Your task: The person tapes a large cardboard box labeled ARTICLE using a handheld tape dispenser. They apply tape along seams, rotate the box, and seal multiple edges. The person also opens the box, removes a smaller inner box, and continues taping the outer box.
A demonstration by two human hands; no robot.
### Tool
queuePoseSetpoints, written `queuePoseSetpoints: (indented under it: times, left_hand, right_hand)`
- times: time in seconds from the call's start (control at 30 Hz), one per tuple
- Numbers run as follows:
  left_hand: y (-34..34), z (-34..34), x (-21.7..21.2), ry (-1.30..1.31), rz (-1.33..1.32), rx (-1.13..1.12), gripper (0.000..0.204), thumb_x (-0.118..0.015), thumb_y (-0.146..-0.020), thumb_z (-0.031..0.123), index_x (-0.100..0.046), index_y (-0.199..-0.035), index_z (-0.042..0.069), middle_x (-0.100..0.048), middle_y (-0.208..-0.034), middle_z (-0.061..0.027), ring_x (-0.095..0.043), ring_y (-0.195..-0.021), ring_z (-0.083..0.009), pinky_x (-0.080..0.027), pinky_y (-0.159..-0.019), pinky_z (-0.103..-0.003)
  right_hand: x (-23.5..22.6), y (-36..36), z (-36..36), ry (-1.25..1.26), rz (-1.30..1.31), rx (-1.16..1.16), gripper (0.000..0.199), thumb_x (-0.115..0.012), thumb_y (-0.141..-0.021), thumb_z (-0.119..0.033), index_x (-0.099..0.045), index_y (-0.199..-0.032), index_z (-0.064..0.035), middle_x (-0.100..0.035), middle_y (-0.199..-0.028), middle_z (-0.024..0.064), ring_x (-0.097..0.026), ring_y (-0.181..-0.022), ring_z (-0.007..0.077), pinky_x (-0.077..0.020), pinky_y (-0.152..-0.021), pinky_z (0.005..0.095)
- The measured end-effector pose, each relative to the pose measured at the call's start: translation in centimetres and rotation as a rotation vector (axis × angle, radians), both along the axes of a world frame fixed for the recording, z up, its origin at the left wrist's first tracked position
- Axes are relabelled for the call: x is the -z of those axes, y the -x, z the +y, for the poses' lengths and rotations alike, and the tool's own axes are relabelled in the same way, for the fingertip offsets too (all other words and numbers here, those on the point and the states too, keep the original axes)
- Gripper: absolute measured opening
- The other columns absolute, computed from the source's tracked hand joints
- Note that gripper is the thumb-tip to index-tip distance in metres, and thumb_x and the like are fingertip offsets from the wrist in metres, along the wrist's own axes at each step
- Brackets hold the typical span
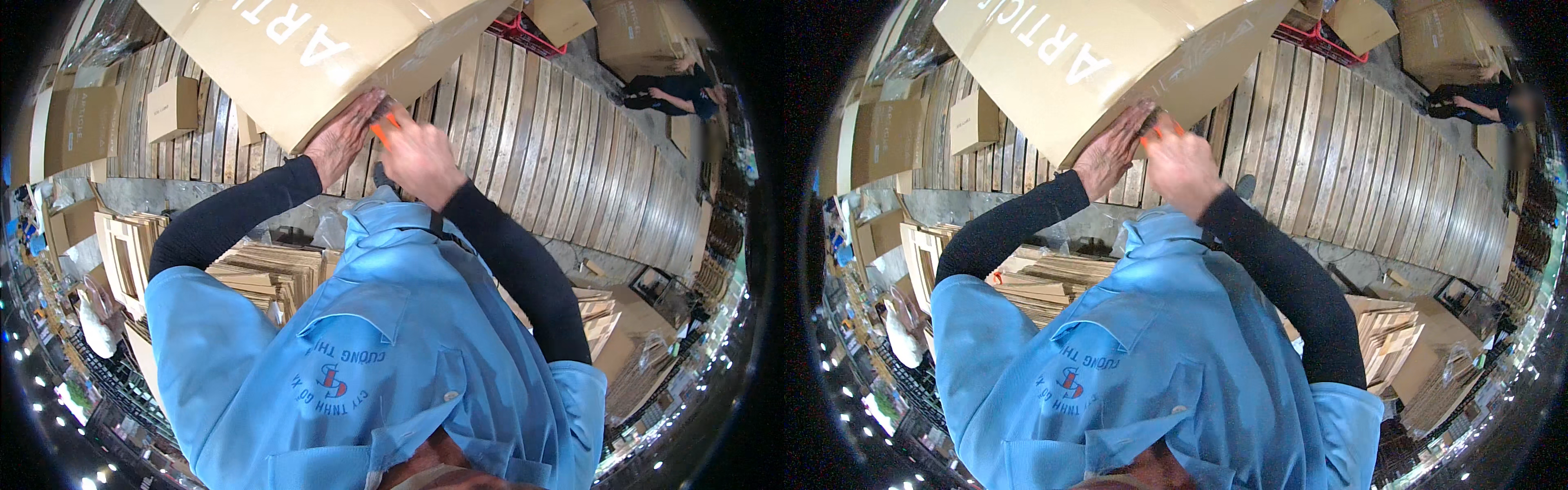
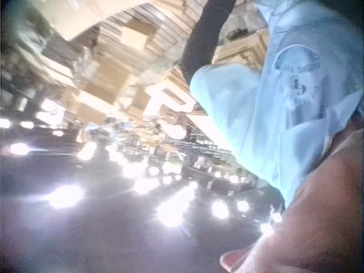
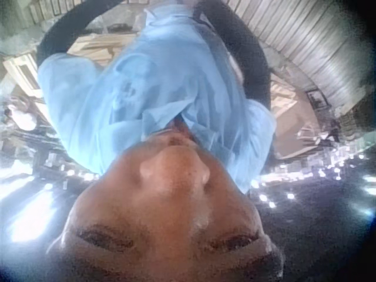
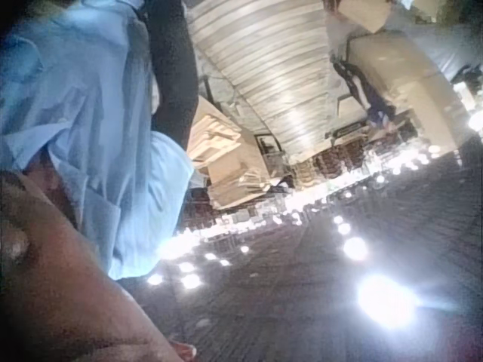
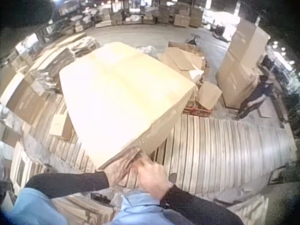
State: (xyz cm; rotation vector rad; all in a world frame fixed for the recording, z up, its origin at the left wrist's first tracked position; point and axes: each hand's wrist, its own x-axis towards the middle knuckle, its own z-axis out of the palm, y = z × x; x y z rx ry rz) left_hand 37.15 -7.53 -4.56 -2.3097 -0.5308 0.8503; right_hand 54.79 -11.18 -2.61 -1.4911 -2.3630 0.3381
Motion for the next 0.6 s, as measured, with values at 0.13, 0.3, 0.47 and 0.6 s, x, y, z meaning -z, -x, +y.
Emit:
queuePoseSetpoints:
  times: [0.13, 0.3, 0.47, 0.6]
  left_hand:
    - [0.1, 0.9, 7.9, -0.13, 0.16, 0.114, 0.062, -0.041, -0.099, 0.03, -0.04, -0.152, -0.002, -0.026, -0.165, -0.0166, -0.014, -0.155, -0.0364, -0.003, -0.127, -0.052]
    - [-1.3, 0.0, 8.8, 0.581, -0.138, -0.296, 0.064, -0.056, -0.097, 0.041, -0.047, -0.146, 0.001, -0.048, -0.151, -0.0207, -0.039, -0.143, -0.04, -0.024, -0.124, -0.047]
    - [-1.8, -6.2, 11.6, 1.127, -1.618, -1.37, 0.065, -0.05, -0.102, 0.054, -0.052, -0.135, -0.002, -0.055, -0.143, -0.0212, -0.057, -0.127, -0.0376, -0.049, -0.103, -0.047]
    - [-6.6, -7.1, 3.7, 1.505, -2.376, -1.693, 0.064, -0.041, -0.106, 0.054, -0.047, -0.136, -0.002, -0.055, -0.138, -0.0271, -0.059, -0.126, -0.0301, -0.053, -0.099, -0.042]
  right_hand:
    - [4.6, 1.5, 2.4, 0.166, -0.294, -0.052, 0.012, -0.066, -0.078, -0.018, -0.073, -0.078, -0.008, -0.073, -0.079, 0.0148, -0.073, -0.073, 0.0316, -0.0573, -0.063, 0.0443]
    - [5.0, -4.4, 1.3, 0.491, -0.139, 0.003, 0.023, -0.068, -0.072, -0.018, -0.07, -0.087, -0.0005, -0.072, -0.085, 0.0191, -0.071, -0.08, 0.0409, -0.0582, -0.072, 0.0489]
    - [2.2, -12.5, -2.3, 0.307, 0.238, -0.081, 0.044, -0.068, -0.077, -0.013, -0.069, -0.121, -0.0093, -0.059, -0.138, 0.0165, -0.069, -0.102, 0.0354, -0.0579, -0.085, 0.0421]
    - [-0.2, -15.4, -2.6, 0.071, 0.359, -0.305, 0.048, -0.072, -0.072, -0.006, -0.069, -0.12, -0.0129, -0.059, -0.141, 0.0119, -0.07, -0.083, 0.0297, -0.0595, -0.071, 0.039]
